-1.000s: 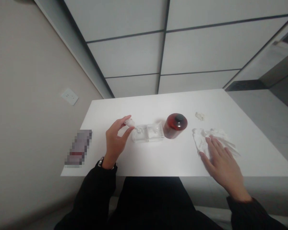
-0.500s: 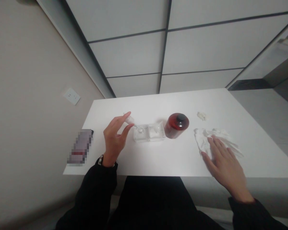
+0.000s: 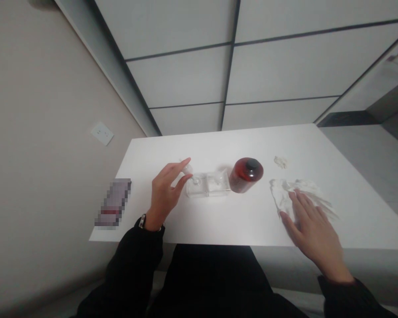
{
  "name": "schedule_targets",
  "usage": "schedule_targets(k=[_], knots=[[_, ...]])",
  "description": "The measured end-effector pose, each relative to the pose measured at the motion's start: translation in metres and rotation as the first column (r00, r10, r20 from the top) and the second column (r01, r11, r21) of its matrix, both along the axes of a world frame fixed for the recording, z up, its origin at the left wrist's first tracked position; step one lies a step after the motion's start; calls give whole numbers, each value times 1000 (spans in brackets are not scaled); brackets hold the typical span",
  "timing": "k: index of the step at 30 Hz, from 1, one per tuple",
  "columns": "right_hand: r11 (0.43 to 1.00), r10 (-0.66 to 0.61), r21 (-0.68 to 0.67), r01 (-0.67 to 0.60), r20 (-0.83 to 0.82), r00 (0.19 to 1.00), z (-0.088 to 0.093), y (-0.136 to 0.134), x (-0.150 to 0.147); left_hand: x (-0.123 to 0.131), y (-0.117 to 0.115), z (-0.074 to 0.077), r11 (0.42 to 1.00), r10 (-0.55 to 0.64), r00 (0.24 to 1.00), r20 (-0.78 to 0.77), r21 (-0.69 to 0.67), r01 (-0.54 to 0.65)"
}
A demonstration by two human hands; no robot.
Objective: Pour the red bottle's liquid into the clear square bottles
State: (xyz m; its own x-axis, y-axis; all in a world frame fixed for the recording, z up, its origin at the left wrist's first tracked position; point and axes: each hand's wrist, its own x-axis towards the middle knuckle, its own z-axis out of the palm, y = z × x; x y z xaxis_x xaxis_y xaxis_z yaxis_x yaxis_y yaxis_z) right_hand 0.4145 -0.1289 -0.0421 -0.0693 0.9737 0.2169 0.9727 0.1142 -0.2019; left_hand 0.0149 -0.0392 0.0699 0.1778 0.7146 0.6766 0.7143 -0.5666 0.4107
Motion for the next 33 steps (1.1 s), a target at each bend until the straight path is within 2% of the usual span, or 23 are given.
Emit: schedule_targets(k=[6, 13, 19, 33], knots=[[1000, -19, -7, 19, -2, 1000, 1, 0, -2, 1, -1, 8, 998, 27, 1000, 16, 52, -27], [1000, -21, -12, 21, -1, 1000, 0, 0, -1, -3, 6, -5, 999, 6, 1000, 6, -37, -6], [999, -31, -9, 31, -18, 999, 1, 0, -1, -3, 5, -4, 999, -3, 1000, 14, -47, 4], [1000, -24, -8, 24, 5, 1000, 2, 0, -2, -8, 8, -11, 994, 50, 995, 90, -104, -40]])
